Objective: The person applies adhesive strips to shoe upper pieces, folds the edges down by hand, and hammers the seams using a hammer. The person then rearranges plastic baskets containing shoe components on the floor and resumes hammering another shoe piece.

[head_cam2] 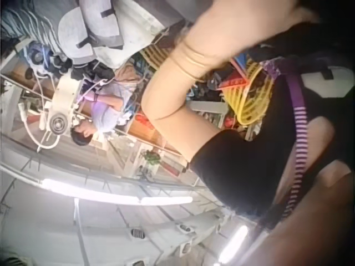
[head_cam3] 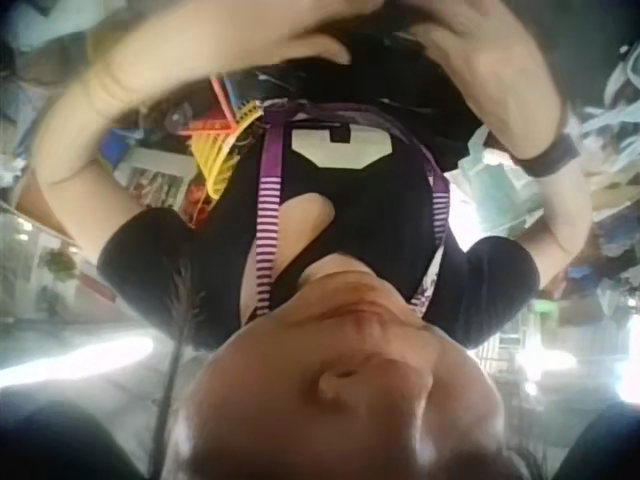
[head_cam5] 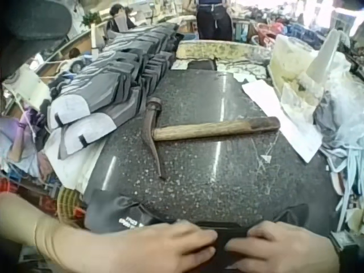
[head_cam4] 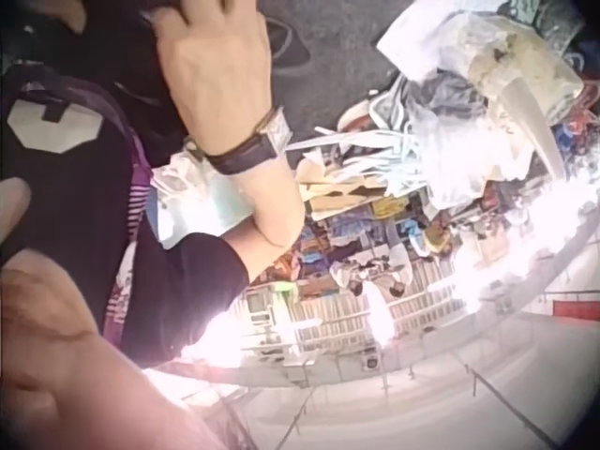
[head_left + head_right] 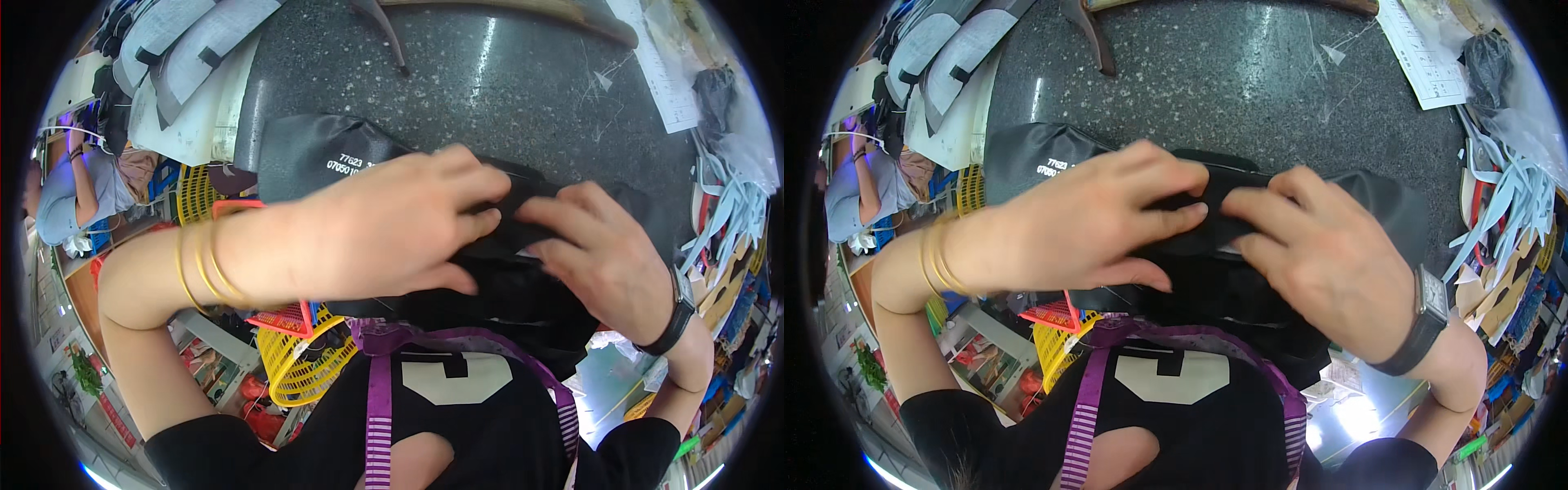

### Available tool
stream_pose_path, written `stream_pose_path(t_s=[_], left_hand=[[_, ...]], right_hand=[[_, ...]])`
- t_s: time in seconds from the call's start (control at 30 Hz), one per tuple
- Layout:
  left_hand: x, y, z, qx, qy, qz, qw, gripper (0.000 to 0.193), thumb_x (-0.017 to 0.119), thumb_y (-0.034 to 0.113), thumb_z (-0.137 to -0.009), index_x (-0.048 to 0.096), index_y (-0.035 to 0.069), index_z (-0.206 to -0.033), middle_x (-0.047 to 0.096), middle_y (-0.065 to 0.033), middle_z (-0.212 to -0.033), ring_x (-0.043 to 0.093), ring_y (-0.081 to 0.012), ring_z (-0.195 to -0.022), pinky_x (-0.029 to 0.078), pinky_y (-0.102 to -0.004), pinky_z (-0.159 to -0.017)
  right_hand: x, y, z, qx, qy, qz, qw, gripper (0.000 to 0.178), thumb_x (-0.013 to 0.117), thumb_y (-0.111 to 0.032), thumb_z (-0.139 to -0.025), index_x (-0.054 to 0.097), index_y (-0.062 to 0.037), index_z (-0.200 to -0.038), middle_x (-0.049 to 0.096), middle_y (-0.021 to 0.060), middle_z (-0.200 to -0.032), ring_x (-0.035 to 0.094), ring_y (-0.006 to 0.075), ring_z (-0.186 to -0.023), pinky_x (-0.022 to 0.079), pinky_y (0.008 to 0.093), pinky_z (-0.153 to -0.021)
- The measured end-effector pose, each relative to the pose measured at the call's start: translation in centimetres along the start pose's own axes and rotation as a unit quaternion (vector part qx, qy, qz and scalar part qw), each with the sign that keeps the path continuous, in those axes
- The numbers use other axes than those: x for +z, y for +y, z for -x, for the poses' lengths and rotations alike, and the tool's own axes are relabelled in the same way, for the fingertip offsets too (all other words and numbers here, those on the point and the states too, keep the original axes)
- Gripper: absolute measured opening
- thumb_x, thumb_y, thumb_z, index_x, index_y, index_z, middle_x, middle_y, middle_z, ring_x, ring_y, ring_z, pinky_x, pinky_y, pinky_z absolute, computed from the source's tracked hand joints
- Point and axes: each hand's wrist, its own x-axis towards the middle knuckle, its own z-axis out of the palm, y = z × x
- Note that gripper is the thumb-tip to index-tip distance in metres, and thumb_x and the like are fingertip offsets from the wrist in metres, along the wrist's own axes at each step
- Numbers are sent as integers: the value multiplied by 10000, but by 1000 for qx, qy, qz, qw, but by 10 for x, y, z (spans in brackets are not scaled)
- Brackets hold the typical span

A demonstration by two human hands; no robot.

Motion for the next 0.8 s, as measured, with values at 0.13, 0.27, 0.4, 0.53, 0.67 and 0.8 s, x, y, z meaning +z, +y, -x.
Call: stream_pose_path(t_s=[0.13, 0.27, 0.4, 0.53, 0.67, 0.8], left_hand=[[-8, 20, -8, -2, -139, -130, 982, 407, 690, 122, -725, 621, -28, -1096, 567, -120, -1095, 518, -289, -1047, 462, -326, -862], [-9, 10, -16, -7, -77, 96, 992, 481, 706, 89, -696, 578, -48, -1138, 567, -146, -1137, 511, -283, -1100, 466, -349, -922], [8, 34, -14, -31, -72, -103, 992, 379, 616, 140, -727, 608, -11, -1074, 605, -117, -1065, 565, -267, -1018, 498, -357, -862], [24, 46, -2, 34, 2, -265, 964, 425, 594, 145, -704, 606, -24, -1094, 605, -116, -1025, 587, -242, -986, 512, -318, -812], [10, 37, 4, -12, 5, -184, 983, 352, 594, 144, -700, 597, -12, -1015, 565, -72, -888, 565, -204, -866, 499, -278, -705], [18, 15, 3, 26, 102, -129, 986, 212, 607, 150, -684, 559, 39, -858, 489, -44, -771, 503, -201, -728, 472, -298, -627]], right_hand=[[4, -2, 9, -60, 21, -13, 998, 314, 622, -104, -681, 636, -63, -991, 593, 60, -1208, 535, 304, -1045, 492, 372, -814], [17, -13, 21, -70, 45, 82, 993, 243, 602, -194, -749, 604, -115, -979, 608, 73, -1177, 538, 291, -1054, 466, 357, -800], [26, -9, 32, -12, 97, 73, 993, 278, 609, -179, -757, 598, -60, -1008, 606, 87, -1145, 545, 285, -1056, 477, 368, -829], [11, -10, 56, 179, 92, 114, 973, 496, 718, -147, -682, 573, 29, -1122, 570, 140, -1174, 541, 307, -1116, 472, 386, -940], [11, -7, 55, 183, 106, 175, 962, 579, 733, -344, -680, 595, 28, -1101, 570, 148, -1173, 567, 299, -1022, 461, 391, -870], [11, -32, -1, 97, 134, 84, 983, 538, 734, -388, -659, 607, 8, -1000, 563, 109, -1002, 548, 253, -888, 433, 355, -750]])
